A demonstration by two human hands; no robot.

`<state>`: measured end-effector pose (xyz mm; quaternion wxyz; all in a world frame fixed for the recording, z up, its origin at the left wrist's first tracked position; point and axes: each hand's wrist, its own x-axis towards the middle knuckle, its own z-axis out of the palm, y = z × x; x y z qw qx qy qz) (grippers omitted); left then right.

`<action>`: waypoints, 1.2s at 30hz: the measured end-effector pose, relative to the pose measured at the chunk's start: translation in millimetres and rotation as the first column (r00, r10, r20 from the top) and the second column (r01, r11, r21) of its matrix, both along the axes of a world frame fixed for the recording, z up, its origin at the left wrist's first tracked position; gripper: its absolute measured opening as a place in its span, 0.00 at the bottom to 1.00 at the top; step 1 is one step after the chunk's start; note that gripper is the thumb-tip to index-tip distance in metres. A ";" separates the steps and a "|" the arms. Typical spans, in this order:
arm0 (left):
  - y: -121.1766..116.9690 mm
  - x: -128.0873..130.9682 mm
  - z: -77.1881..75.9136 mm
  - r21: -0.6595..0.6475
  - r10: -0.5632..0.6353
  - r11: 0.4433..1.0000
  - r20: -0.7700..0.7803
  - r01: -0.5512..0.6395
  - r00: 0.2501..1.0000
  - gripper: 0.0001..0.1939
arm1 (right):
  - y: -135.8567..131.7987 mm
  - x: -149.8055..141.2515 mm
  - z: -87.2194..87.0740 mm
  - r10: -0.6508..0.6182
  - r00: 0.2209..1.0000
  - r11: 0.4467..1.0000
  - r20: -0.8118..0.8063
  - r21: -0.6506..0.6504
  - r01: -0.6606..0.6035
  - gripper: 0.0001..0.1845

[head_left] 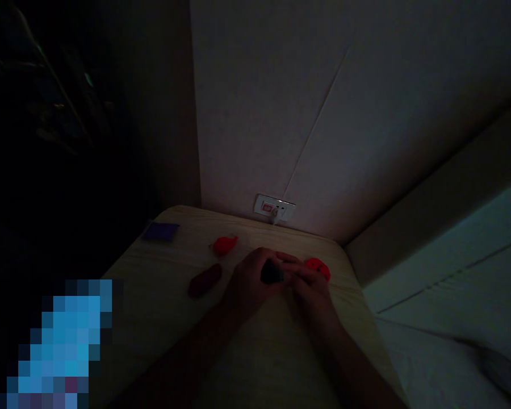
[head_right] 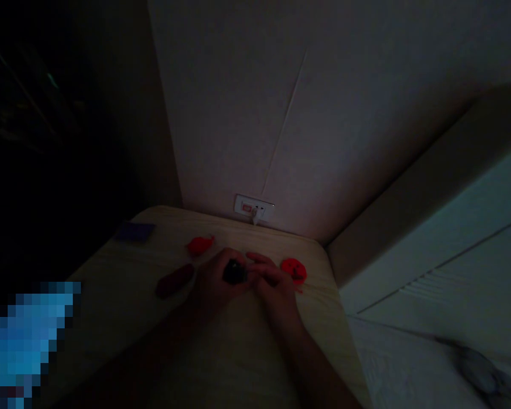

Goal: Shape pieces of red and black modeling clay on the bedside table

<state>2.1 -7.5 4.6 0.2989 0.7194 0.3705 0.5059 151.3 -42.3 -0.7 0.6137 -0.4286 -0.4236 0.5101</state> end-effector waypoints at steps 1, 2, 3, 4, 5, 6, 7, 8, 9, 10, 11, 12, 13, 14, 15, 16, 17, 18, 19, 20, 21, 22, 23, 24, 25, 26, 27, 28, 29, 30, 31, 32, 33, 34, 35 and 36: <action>0.4 0.0 -0.2 0.007 -0.008 1.000 -0.004 0.008 1.000 0.14 | -0.3 0.8 1.0 0.006 1.000 1.000 0.024 0.002 -0.006 0.09; 0.8 0.0 -0.6 0.011 -0.021 1.000 -0.009 0.021 1.000 0.15 | -0.7 1.3 2.0 0.015 0.999 1.000 0.041 0.000 -0.015 0.09; 1.2 0.1 -1.2 0.008 -0.037 0.999 -0.014 0.037 0.999 0.15 | -1.3 1.4 2.8 0.026 0.998 1.000 0.052 -0.003 -0.026 0.08; 1.4 0.2 -1.9 0.001 -0.057 0.998 -0.019 0.057 0.998 0.15 | -1.8 1.2 3.3 0.040 0.997 0.999 0.059 -0.005 -0.040 0.08; 1.7 0.3 -2.8 -0.009 -0.079 0.997 -0.022 0.079 0.997 0.15 | -2.4 0.7 3.3 0.054 0.997 0.999 0.060 -0.005 -0.053 0.07; 1.8 0.4 -3.8 -0.022 -0.103 0.995 -0.024 0.102 0.994 0.15 | -2.9 0.0 2.9 0.065 0.996 0.998 0.057 -0.001 -0.066 0.06; 1.9 0.5 -4.9 -0.037 -0.128 0.991 -0.025 0.127 0.991 0.15 | -3.2 -0.7 2.2 0.076 0.996 0.997 0.050 0.006 -0.077 0.05; 2.0 0.7 -6.1 -0.054 -0.146 0.988 -0.024 0.145 0.989 0.15 | -3.4 -1.2 1.2 0.087 0.995 0.996 0.043 0.015 -0.088 0.05; 2.1 0.9 -7.2 -0.068 -0.161 0.985 -0.020 0.159 0.987 0.15 | -3.5 -1.6 0.1 0.096 0.995 0.995 0.038 0.022 -0.096 0.05; 2.2 1.2 -8.2 -0.082 -0.171 0.982 -0.013 0.169 0.985 0.16 | -3.4 -1.7 -1.0 0.101 0.994 0.994 0.036 0.029 -0.102 0.05; 2.3 1.5 -9.1 -0.097 -0.178 0.980 -0.005 0.176 0.984 0.16 | -3.3 -1.5 -1.9 0.102 0.994 0.994 0.040 0.039 -0.104 0.05; 2.4 2.0 -9.7 -0.116 -0.184 0.976 0.003 0.183 0.983 0.17 | -3.2 -1.1 -2.5 0.105 0.993 0.993 0.052 0.050 -0.107 0.06; 2.5 2.5 -10.0 -0.136 -0.190 0.972 0.014 0.190 0.982 0.17 | -3.1 -0.5 -2.8 0.104 0.992 0.992 0.068 0.063 -0.109 0.07; 2.5 3.2 -10.0 -0.158 -0.197 0.967 0.030 0.199 0.980 0.18 | -3.1 0.3 -2.5 0.104 0.991 0.991 0.088 0.079 -0.111 0.07; 2.5 3.8 -9.6 -0.179 -0.205 0.961 0.048 0.210 0.978 0.19 | -3.2 1.2 -1.6 0.101 0.989 0.989 0.110 0.100 -0.112 0.07; 2.5 4.4 -9.0 -0.204 -0.212 0.953 0.071 0.223 0.975 0.19 | -3.5 2.2 -0.1 0.096 0.986 0.986 0.137 0.123 -0.113 0.07; 2.4 5.0 -8.4 -0.233 -0.223 0.942 0.099 0.241 0.970 0.19 | -4.0 3.3 2.0 0.087 0.981 0.983 0.174 0.145 -0.113 0.06; 2.3 5.5 -7.7 -0.268 -0.239 0.925 0.136 0.268 0.961 0.20 | -4.6 4.3 4.5 0.074 0.973 0.980 0.217 0.166 -0.112 0.06; 2.2 5.9 -7.3 -0.314 -0.261 0.899 0.180 0.307 0.948 0.20 | -5.2 5.5 7.2 0.057 0.963 0.977 0.262 0.185 -0.108 0.05; 2.1 6.2 -7.1 -0.367 -0.287 0.860 0.228 0.355 0.931 0.20 | -5.9 6.7 9.9 0.040 0.951 0.974 0.307 0.202 -0.106 0.05; 2.1 6.3 -7.2 -0.422 -0.309 0.812 0.275 0.403 0.911 0.20 | -6.4 8.1 12.4 0.023 0.937 0.970 0.350 0.218 -0.105 0.05; 2.2 6.3 -7.5 -0.471 -0.324 0.763 0.314 0.442 0.893 0.20 | -6.6 9.6 14.3 0.006 0.922 0.968 0.387 0.231 -0.103 0.06; 2.5 6.3 -8.1 -0.507 -0.333 0.724 0.339 0.469 0.880 0.21 | -6.4 11.2 15.4 -0.012 0.909 0.965 0.417 0.242 -0.099 0.06; 2.8 6.3 -8.8 -0.526 -0.335 0.703 0.350 0.480 0.875 0.21 | -5.7 13.0 15.6 -0.029 0.898 0.964 0.439 0.251 -0.092 0.07; 3.4 6.3 -9.5 -0.527 -0.332 0.702 0.353 0.479 0.875 0.22 | -4.6 14.9 14.8 -0.044 0.890 0.963 0.454 0.257 -0.084 0.07; 4.0 6.2 -10.2 -0.516 -0.324 0.716 0.352 0.471 0.878 0.22 | -3.1 16.9 13.2 -0.055 0.887 0.963 0.459 0.260 -0.074 0.08; 4.7 6.2 -10.7 -0.500 -0.314 0.733 0.353 0.461 0.881 0.22 | -1.3 18.9 10.8 -0.064 0.891 0.964 0.449 0.257 -0.060 0.08; 5.5 6.0 -11.0 -0.485 -0.303 0.750 0.353 0.450 0.885 0.21 | 0.6 20.7 7.9 -0.067 0.901 0.967 0.428 0.249 -0.046 0.09; 6.4 5.7 -11.0 -0.469 -0.291 0.771 0.343 0.432 0.893 0.19 | 2.5 22.1 4.8 -0.068 0.917 0.971 0.394 0.235 -0.029 0.09; 7.2 5.3 -10.6 -0.443 -0.283 0.800 0.316 0.405 0.906 0.17 | 4.3 23.2 1.8 -0.066 0.934 0.976 0.351 0.216 -0.012 0.08; 8.0 4.6 -9.9 -0.399 -0.280 0.839 0.268 0.371 0.922 0.15 | 5.7 23.7 -0.9 -0.064 0.951 0.981 0.303 0.194 0.004 0.08; 8.6 3.8 -8.9 -0.336 -0.280 0.880 0.205 0.336 0.938 0.13 | 6.8 23.8 -3.0 -0.064 0.965 0.985 0.255 0.174 0.019 0.07; 9.2 3.0 -7.7 -0.263 -0.280 0.914 0.138 0.308 0.950 0.11 | 7.6 23.4 -4.3 -0.060 0.975 0.988 0.216 0.154 0.027 0.07; 9.5 2.3 -6.4 -0.199 -0.279 0.936 0.079 0.290 0.957 0.09 | 8.0 22.8 -4.8 -0.056 0.981 0.990 0.185 0.138 0.030 0.07; 9.6 1.8 -5.1 -0.158 -0.285 0.945 0.037 0.287 0.958 0.08 | 8.1 22.1 -4.4 -0.052 0.985 0.992 0.167 0.125 0.031 0.07; 9.4 1.5 -3.9 -0.150 -0.293 0.944 0.019 0.292 0.956 0.08 | 7.9 21.5 -3.2 -0.050 0.985 0.992 0.164 0.120 0.031 0.07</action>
